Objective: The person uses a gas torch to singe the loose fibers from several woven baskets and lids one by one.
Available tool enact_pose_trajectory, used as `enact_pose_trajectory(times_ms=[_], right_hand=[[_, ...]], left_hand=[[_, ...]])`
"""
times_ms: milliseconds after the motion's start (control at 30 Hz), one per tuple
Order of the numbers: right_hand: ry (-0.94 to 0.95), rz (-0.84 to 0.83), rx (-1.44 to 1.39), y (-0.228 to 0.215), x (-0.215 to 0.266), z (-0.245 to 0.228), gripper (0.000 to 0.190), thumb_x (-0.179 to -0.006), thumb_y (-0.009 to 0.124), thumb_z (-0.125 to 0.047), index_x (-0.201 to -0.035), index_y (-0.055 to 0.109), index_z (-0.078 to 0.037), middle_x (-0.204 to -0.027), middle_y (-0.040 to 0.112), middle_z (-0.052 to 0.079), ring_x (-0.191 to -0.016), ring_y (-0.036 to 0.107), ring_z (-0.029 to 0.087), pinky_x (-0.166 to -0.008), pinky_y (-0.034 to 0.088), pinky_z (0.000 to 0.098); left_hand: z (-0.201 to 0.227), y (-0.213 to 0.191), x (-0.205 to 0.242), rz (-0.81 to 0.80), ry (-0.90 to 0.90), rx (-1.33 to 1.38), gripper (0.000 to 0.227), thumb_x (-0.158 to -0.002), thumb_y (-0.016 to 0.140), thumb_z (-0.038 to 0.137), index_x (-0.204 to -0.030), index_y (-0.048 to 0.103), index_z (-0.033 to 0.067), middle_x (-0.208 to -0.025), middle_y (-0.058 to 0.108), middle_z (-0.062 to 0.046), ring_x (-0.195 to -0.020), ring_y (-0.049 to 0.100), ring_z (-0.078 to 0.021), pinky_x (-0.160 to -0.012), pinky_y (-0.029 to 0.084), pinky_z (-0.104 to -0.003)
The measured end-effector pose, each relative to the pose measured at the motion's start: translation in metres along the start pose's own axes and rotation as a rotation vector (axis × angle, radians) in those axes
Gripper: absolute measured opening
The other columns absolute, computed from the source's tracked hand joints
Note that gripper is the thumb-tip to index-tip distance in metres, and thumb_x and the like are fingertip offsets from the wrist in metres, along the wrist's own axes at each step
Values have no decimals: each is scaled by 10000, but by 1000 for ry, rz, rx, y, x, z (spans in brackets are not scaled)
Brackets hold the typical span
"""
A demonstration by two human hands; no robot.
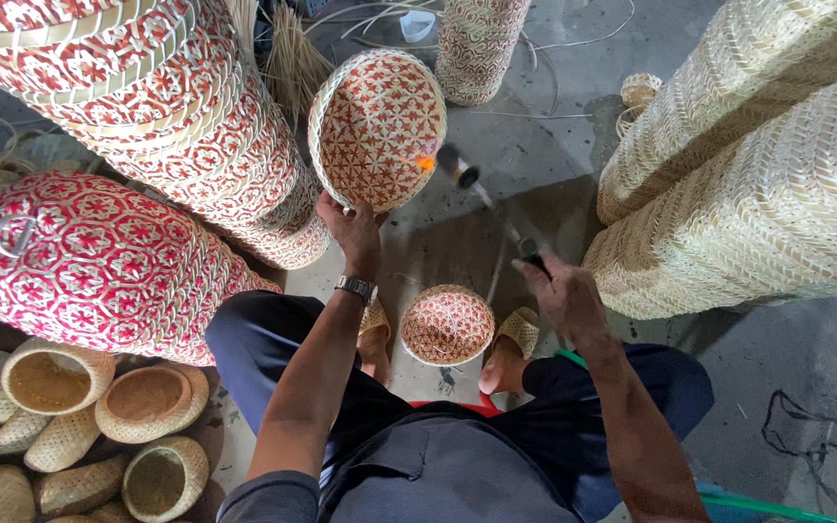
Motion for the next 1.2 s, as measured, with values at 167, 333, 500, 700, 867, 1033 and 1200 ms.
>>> enact_pose_trajectory(times_ms=[167,333,500,700,867,1033,1200], right_hand=[[113,-44,45,-11,-15,5,354,-981,632,-371,-1175,724,-89,-664,665,140,-534,640,231,-504,474,412],[196,-58,-4,-28,-18,3,397,-992,621,-421,-1150,725,-72,-641,627,166,-539,609,255,-527,457,420],[180,-16,-47,-37,-20,-4,436,-965,611,-445,-1162,711,-70,-665,651,122,-570,634,234,-542,480,414],[228,-46,-31,-36,-23,3,440,-976,602,-453,-1175,713,-77,-636,625,157,-564,611,253,-547,469,420],[124,5,69,-16,-37,14,431,-1006,605,-447,-1113,738,-51,-723,698,179,-614,655,271,-572,482,431],[-107,30,-20,15,-49,16,400,-991,617,-413,-1097,727,-43,-843,751,166,-634,729,248,-528,545,407],[-28,-63,36,21,-38,20,403,-989,655,-403,-1079,724,-16,-742,723,198,-619,726,291,-539,505,435]], left_hand=[[20,0,6,-64,-33,-95,542,-970,543,19,-1445,301,116,-1368,515,-116,-1090,674,-227,-748,668,-337],[21,-8,-3,-126,-33,-153,545,-954,573,44,-1439,336,121,-1335,537,-90,-1065,686,-200,-733,687,-334],[28,-12,-7,-140,-13,-269,480,-977,601,83,-1426,435,113,-1242,610,-82,-942,706,-165,-651,650,-277],[53,-3,-1,-242,-2,-348,435,-954,600,67,-1386,560,91,-1173,691,-98,-828,725,-166,-531,614,-248],[47,7,6,-241,-120,-450,452,-958,601,78,-1405,532,84,-1158,684,-122,-840,765,-225,-589,634,-296],[24,21,18,-303,-220,-303,433,-941,592,16,-1374,573,22,-1136,698,-184,-831,756,-275,-624,656,-354],[17,24,15,-260,-277,-167,469,-916,556,2,-1373,470,62,-1156,655,-171,-842,754,-239,-650,706,-370]])
Point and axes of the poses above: each hand's wrist, its own x-axis away from the middle knuckle, its own y-axis out of the palm, z = x × y, the point moved 3 cm from there along -x, towards the middle knuckle
